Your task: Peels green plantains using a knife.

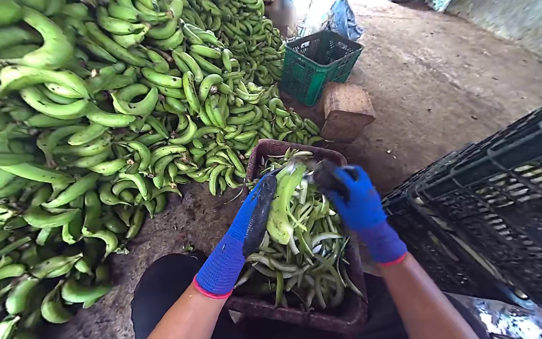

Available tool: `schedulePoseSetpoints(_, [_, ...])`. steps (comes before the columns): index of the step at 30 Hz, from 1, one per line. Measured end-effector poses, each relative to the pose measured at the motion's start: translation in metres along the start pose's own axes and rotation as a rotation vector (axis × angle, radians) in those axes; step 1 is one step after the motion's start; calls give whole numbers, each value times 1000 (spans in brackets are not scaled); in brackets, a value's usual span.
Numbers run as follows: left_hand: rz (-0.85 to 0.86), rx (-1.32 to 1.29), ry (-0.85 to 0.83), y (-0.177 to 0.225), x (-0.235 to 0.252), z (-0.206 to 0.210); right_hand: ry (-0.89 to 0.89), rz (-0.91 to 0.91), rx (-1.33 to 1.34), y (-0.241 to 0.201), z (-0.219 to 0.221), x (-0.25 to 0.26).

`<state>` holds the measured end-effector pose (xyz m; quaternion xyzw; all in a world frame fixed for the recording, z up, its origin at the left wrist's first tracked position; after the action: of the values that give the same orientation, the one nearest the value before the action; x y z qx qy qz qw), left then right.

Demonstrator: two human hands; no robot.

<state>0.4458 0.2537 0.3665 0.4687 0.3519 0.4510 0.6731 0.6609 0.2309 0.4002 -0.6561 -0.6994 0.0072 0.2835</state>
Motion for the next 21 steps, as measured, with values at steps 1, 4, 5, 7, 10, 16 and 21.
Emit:
schedulePoseSetpoints(1, [-54, -76, -38, -1, -1, 1, -8, 103, -10, 12, -9, 6])
schedulePoseSetpoints(4, [-176, -187, -101, -9, 8, -5, -62, 161, 40, 28, -17, 9])
schedulePoseSetpoints(5, [-153, -148, -62, -9, 13, -12, -98, 127, 102, 25, -11, 3])
schedulePoseSetpoints(7, [-6, 38, 95, 2, 18, -27, -190, 24, 247, 10, 10, -12])
schedulePoseSetpoints(10, [248, 318, 287, 18, 17, -40, -344, -159, 377, -25, 30, -30])
schedulePoseSetpoints(16, [28, 198, -61, 3, 1, -4, -73, -88, 75, -8, 6, 7])
schedulePoseSetpoints(21, [42, 170, 25, -1, 9, -15, -98, -56, 130, 2, 0, 6])
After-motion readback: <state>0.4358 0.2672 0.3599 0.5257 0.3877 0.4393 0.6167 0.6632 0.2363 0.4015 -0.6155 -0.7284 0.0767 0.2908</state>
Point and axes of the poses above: each hand's wrist, its own x-axis towards the middle knuckle, its own z-axis out of the palm, y = z × x, the point moved 6 cm from there along x, towards the middle knuckle, and after that the axes turned 4 degrees about -x, right-handed, at the moved point
